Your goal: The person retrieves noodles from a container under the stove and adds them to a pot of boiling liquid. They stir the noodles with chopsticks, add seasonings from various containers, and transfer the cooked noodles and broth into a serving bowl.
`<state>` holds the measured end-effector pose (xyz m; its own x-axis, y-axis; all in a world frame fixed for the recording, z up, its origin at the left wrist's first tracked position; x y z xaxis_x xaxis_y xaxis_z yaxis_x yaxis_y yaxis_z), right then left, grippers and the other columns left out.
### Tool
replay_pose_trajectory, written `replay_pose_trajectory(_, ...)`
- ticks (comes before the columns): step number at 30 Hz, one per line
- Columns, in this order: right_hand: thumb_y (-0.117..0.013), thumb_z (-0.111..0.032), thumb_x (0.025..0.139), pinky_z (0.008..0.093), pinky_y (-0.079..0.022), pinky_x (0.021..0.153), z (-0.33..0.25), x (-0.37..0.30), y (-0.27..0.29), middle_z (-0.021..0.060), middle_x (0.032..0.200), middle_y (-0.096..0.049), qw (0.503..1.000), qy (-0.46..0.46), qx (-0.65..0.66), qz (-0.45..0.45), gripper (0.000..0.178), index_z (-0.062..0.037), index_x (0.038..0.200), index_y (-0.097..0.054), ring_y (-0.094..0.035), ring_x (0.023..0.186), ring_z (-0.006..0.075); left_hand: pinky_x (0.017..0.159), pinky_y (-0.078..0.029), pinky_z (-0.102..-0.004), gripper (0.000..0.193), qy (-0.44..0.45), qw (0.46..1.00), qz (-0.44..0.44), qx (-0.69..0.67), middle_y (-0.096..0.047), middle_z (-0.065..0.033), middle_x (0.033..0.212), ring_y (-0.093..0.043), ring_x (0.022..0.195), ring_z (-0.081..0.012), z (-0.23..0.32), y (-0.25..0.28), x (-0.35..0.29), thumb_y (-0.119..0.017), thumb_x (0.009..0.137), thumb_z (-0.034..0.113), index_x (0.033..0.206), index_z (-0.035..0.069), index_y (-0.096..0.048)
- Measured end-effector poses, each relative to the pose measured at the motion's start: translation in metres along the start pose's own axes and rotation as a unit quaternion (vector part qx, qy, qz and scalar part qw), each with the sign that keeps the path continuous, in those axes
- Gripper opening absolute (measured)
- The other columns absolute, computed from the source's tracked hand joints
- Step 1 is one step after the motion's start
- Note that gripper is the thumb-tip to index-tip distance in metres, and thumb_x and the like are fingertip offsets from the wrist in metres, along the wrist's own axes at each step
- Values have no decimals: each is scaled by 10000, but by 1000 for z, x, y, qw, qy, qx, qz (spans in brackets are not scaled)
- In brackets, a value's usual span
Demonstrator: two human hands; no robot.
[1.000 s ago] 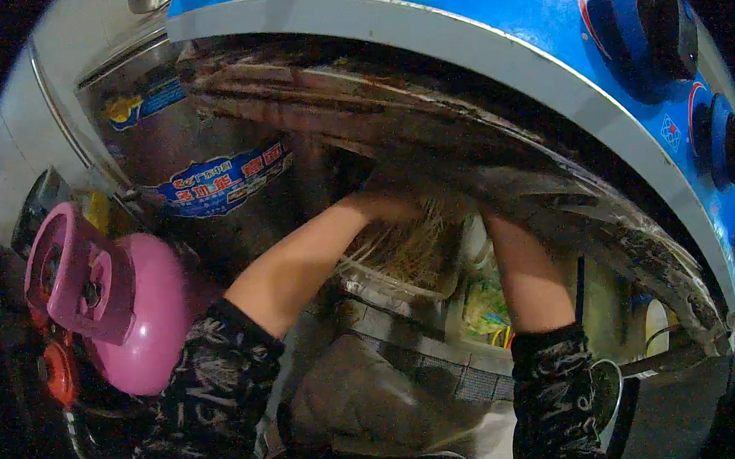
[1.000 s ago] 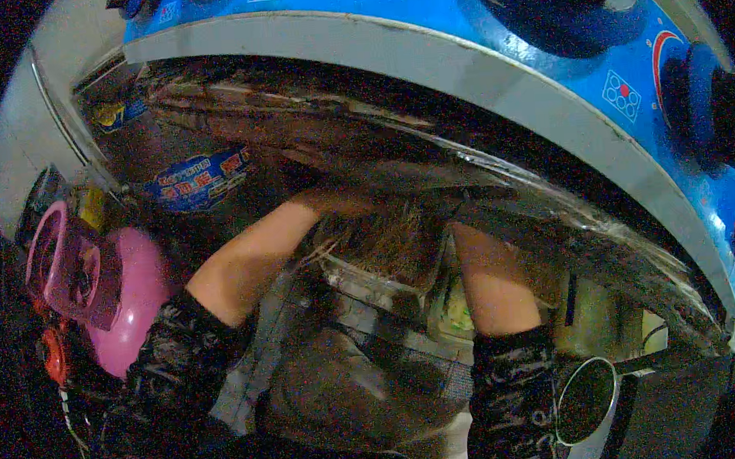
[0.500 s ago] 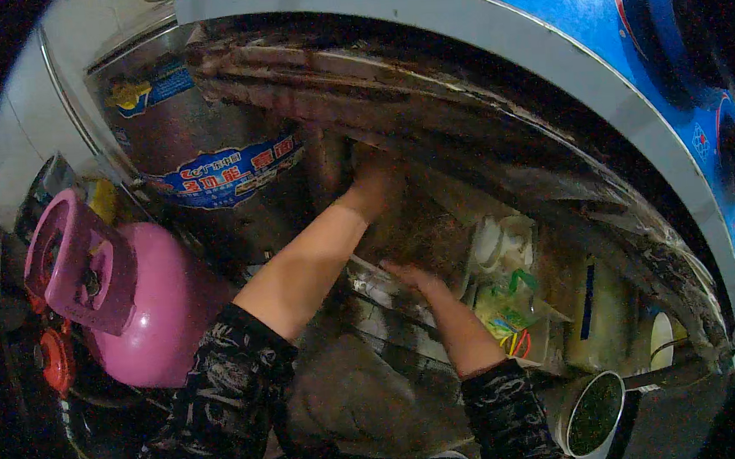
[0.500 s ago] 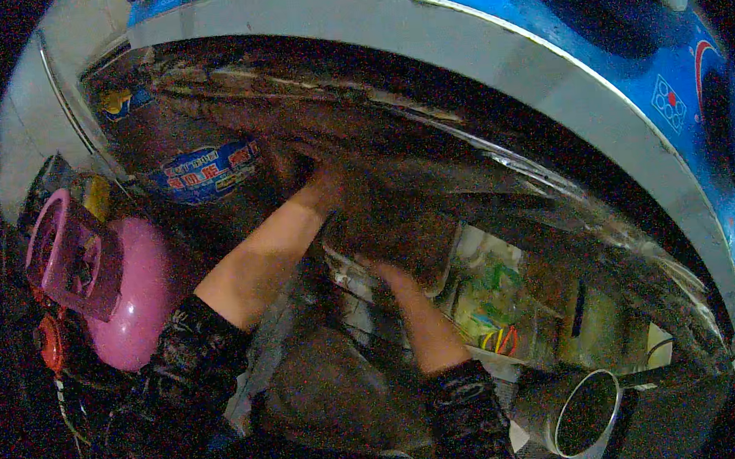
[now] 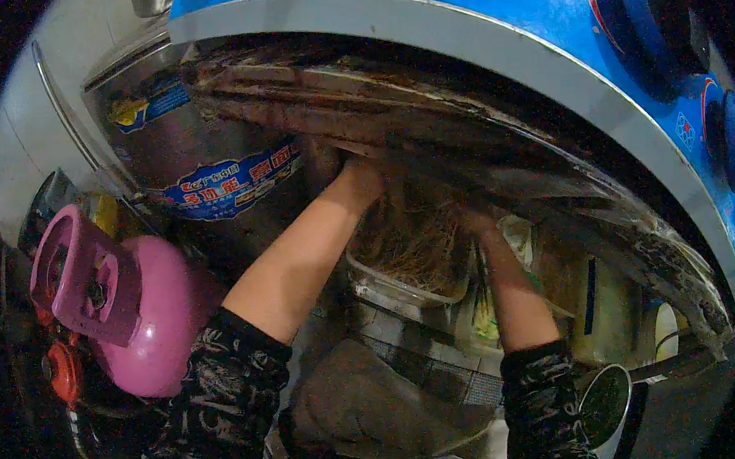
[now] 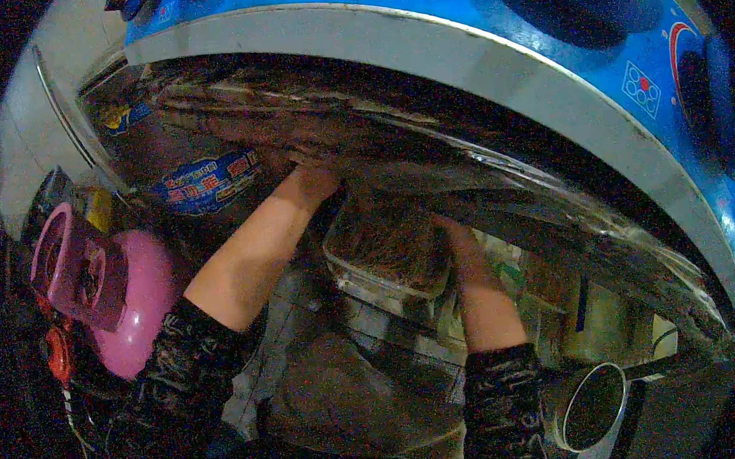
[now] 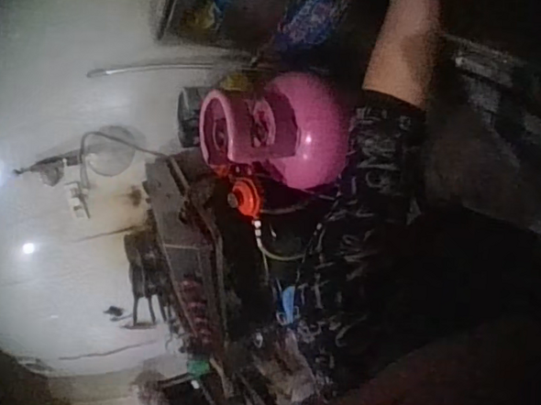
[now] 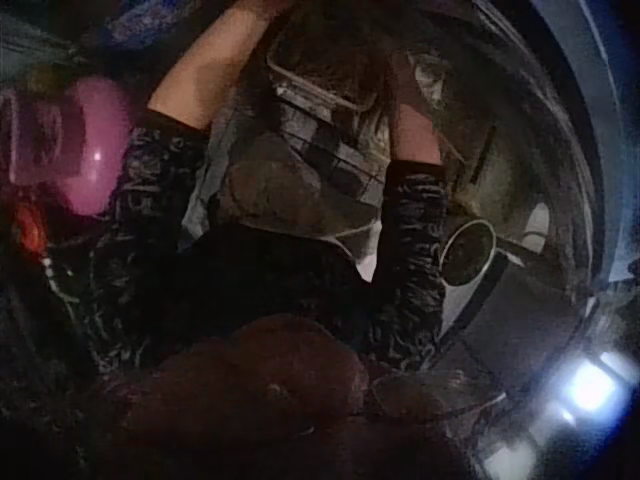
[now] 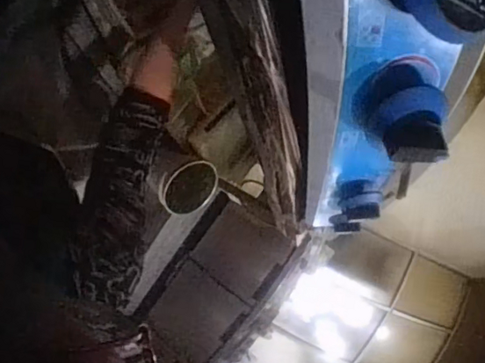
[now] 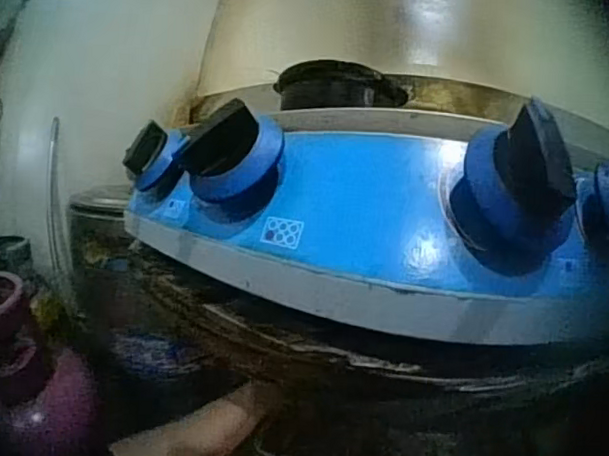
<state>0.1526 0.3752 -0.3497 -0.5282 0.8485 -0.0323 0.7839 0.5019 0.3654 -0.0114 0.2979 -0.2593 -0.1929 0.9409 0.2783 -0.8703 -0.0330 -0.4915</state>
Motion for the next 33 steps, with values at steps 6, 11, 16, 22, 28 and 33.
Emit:
replay_pose_trajectory(6, -568, -362, 755, 365, -269, 954, -34, -2, 6, 55, 1315, -300, 998, 45, -13, -31, 613, -120, 1264, -327, -277, 1200, 222, 636, -398, -278, 299, -2, 1000, -3, -7, -503, -69, 901, -483, 791, -146, 14, -17, -1, -484, 797, 222, 1058, 77, -459)
replay_pose_trajectory(11, -580, -343, 751, 358, -273, 951, -8, -14, 4, 49, 1312, -307, 993, -6, -68, -93, 603, -126, 1259, -338, -282, 1198, 219, 596, -405, -272, 308, -6, 1000, -4, -12, -517, -71, 864, -497, 754, -139, 23, -28, -1, -493, 791, 232, 1056, 75, -467)
replay_pose_trajectory(16, -593, -324, 747, 351, -277, 949, 7, -29, 11, 44, 1309, -313, 989, -68, 29, -131, 594, -132, 1253, -349, -287, 1195, 216, 555, -413, -266, 317, -12, 999, -13, -27, -531, -73, 826, -510, 718, -132, 26, -48, 4, -502, 785, 241, 1053, 74, -474)
replay_pose_trajectory(22, -638, -242, 719, 326, -291, 941, -42, -37, -52, 43, 1272, -364, 992, -62, 67, -91, 532, -123, 1194, -430, -316, 1175, 210, 506, -422, -258, 329, -29, 999, -19, -40, -548, -75, 782, -526, 674, -124, 34, -66, 3, -513, 777, 252, 1051, 72, -483)
replay_pose_trajectory(28, -615, -260, 729, 329, -310, 916, -45, -35, -27, 76, 1230, -412, 973, 124, -180, -73, 478, -95, 1155, -472, -372, 1123, 217, 457, -431, -251, 340, 143, 970, -193, -34, -565, -78, 737, -542, 630, -116, 30, -84, -34, -524, 770, 263, 1049, 71, -492)
replay_pose_trajectory(33, -587, -299, 743, 337, -321, 900, -18, -17, -8, 104, 1214, -428, 987, 40, -38, -148, 474, -81, 1149, -477, -405, 1089, 231, 481, -444, -256, 353, 394, 751, -363, 385, -571, -77, 791, -550, 655, -120, -43, -70, -104, -511, 779, 294, 1057, 75, -501)
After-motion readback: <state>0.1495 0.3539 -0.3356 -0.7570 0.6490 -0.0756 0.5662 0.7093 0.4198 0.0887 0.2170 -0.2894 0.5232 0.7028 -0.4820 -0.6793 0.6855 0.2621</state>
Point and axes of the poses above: each hand's wrist, its own x-axis towards the middle knuckle, its own y-axis out of the back of the hand, z = x × y, the point moved 9 cm from there along x, towards the middle knuckle
